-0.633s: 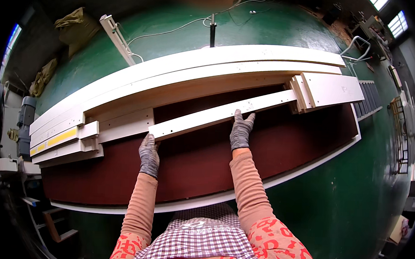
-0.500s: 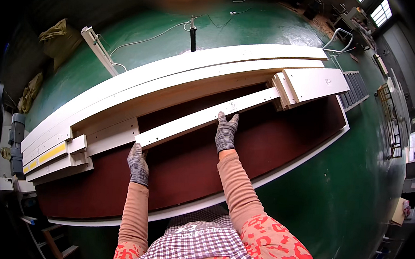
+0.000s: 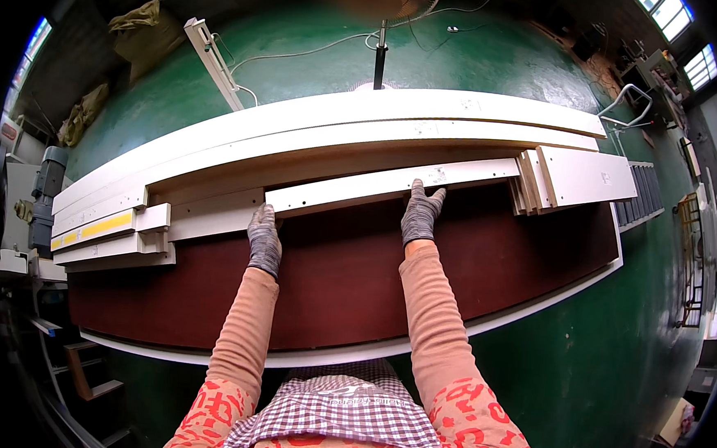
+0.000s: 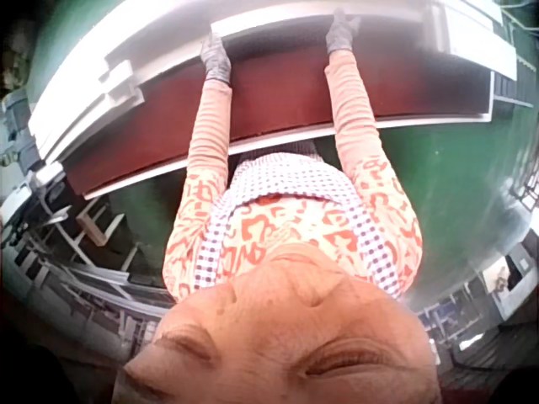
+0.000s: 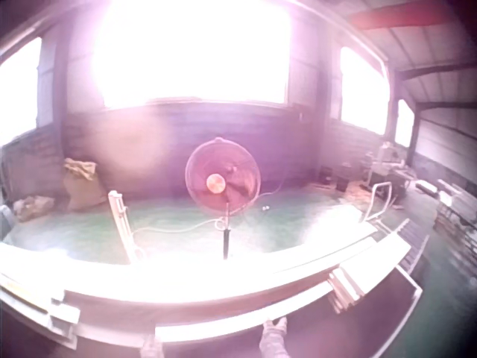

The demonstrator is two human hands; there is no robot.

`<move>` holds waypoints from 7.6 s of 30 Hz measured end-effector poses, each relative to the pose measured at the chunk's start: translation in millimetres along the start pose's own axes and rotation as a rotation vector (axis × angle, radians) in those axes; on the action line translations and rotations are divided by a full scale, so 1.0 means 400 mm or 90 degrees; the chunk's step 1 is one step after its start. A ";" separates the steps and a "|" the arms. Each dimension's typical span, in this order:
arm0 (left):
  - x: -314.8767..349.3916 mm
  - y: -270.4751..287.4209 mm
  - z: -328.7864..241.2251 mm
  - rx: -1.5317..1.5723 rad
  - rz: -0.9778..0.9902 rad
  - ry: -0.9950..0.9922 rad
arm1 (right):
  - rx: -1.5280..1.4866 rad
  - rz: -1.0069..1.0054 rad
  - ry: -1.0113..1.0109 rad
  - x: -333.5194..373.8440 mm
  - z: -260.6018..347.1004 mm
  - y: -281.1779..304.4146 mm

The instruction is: The person operates a woodworking machine, feeding white rectangular wooden planks into the processing unit one by one. After the machine processes each plank, the person retrieves it and stacks it on a nearby table.

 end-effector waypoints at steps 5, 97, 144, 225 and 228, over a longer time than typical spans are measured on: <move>-0.063 -0.027 0.002 0.018 -0.043 -0.024 | 0.003 -0.036 -0.028 -0.010 0.014 -0.053; -0.674 3.488 -0.843 -1.036 -0.244 -0.324 | 0.187 0.746 0.010 3.038 -1.189 -2.707; -0.723 3.523 -0.740 -0.876 -0.074 -0.179 | 0.007 0.076 -0.697 2.995 -1.985 -2.584; -0.740 3.491 -0.817 -0.850 -0.229 -0.294 | 0.908 0.839 0.911 3.270 -0.981 -1.935; -0.739 3.491 -0.817 -0.843 -0.233 -0.306 | 0.941 0.839 0.903 3.267 -0.985 -1.936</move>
Point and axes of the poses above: each hand's wrist, its own x-axis away from the middle knuckle, its own y-axis out of the back of the hand, z = x × y, the point moved 10 cm from there along -x, towards the middle knuckle, and after that the axes turned 1 degree about y, right-handed, at the moved point
